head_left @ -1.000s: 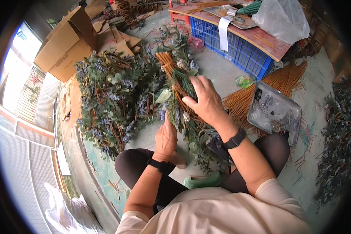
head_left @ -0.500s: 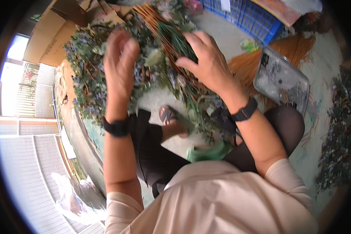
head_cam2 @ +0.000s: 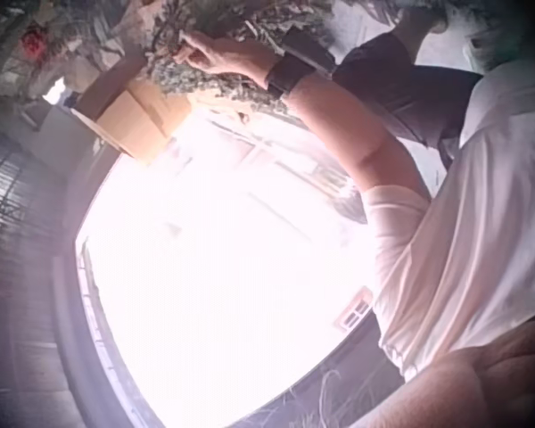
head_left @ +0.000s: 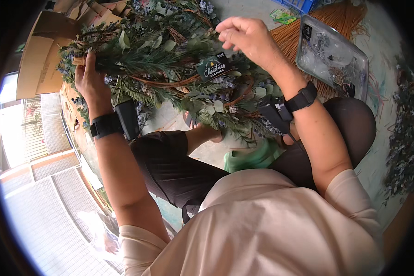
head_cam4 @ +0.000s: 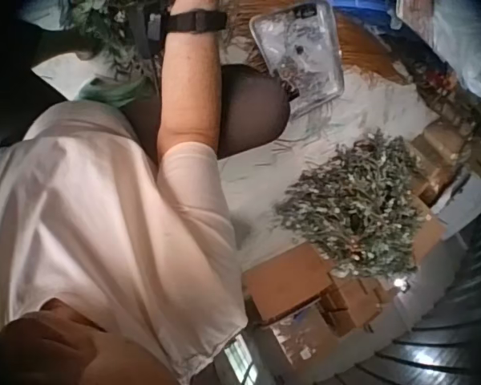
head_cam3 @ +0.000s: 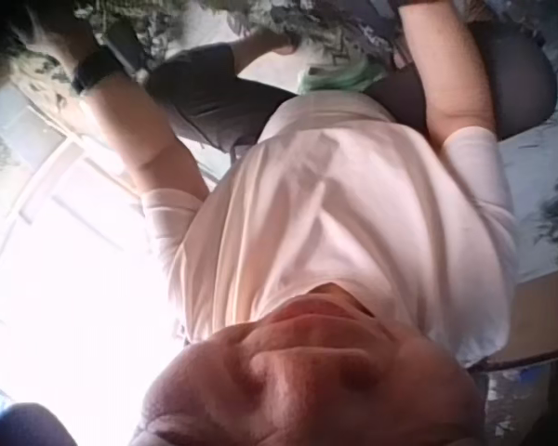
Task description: Assembling and bundling artificial plant branches and leaves in a workshop setting.
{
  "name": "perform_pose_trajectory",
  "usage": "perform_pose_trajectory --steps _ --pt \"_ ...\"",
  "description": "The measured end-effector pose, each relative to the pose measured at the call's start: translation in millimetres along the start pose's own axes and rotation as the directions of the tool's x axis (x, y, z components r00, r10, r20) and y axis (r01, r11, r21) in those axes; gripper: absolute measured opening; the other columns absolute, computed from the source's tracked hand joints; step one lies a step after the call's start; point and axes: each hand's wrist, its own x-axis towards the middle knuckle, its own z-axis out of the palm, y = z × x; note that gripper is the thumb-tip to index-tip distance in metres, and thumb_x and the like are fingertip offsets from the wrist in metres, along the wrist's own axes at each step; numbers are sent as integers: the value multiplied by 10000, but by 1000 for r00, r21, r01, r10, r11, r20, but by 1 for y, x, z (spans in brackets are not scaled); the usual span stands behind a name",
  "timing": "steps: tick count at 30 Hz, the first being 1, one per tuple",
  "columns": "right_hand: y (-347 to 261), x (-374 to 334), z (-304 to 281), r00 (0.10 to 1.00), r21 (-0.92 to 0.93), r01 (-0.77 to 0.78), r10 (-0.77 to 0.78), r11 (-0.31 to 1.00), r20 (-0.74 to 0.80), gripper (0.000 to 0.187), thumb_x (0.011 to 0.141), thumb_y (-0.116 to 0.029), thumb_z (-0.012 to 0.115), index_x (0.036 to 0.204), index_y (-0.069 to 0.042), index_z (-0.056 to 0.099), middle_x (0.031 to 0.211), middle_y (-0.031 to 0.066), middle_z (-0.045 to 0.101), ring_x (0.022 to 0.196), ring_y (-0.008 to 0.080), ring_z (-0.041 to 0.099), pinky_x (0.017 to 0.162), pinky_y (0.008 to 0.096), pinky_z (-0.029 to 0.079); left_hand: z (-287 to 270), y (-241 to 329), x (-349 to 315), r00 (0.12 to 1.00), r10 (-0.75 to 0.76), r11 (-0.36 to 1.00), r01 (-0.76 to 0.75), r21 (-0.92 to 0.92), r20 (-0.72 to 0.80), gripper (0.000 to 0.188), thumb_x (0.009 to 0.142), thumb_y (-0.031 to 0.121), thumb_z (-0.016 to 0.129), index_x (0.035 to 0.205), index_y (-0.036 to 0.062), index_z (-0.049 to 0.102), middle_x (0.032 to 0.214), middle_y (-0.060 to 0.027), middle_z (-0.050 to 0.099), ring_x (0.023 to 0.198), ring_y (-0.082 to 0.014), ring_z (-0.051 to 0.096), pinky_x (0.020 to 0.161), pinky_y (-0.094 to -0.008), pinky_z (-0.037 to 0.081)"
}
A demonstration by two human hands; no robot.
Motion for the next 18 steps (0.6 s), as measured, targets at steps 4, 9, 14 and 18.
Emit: perform_pose_trajectory --steps 4,9,14,18 --pt "-4 -10 18 985 -31 -39 43 999 169 167 767 -153 537 789 -2 604 634 71 597 567 124 586 553 261 457 -1 -5 -5 1000 -22 1000 23 -9 20 441 667 -67 613 1077 75 533 925 -87 515 791 -187 534 639 -293 461" --pt "-5 -27 48 897 -379 14 156 925 414 344 735 -336 623 771 1 567 627 108 569 580 178 560 559 320 432 -6 23 7 814 -552 484 488 -726 179 276 773 261 620 883 21 542 785 -20 550 685 -103 501 559 -230 405" --pt "10 -45 72 923 -464 63 126 883 365 154 705 -159 558 754 -13 545 660 163 566 663 342 560 605 396 428 -5 26 8 817 -558 526 485 -699 147 279 759 243 638 885 9 553 787 -22 558 658 -95 493 572 -230 401" --pt "12 -50 75 925 -392 70 87 917 369 112 719 -112 522 727 -1 533 762 163 553 740 328 548 642 382 423 0 26 7 816 -570 458 413 -787 97 258 754 206 645 883 0 557 774 -22 567 656 -94 496 587 -225 403"
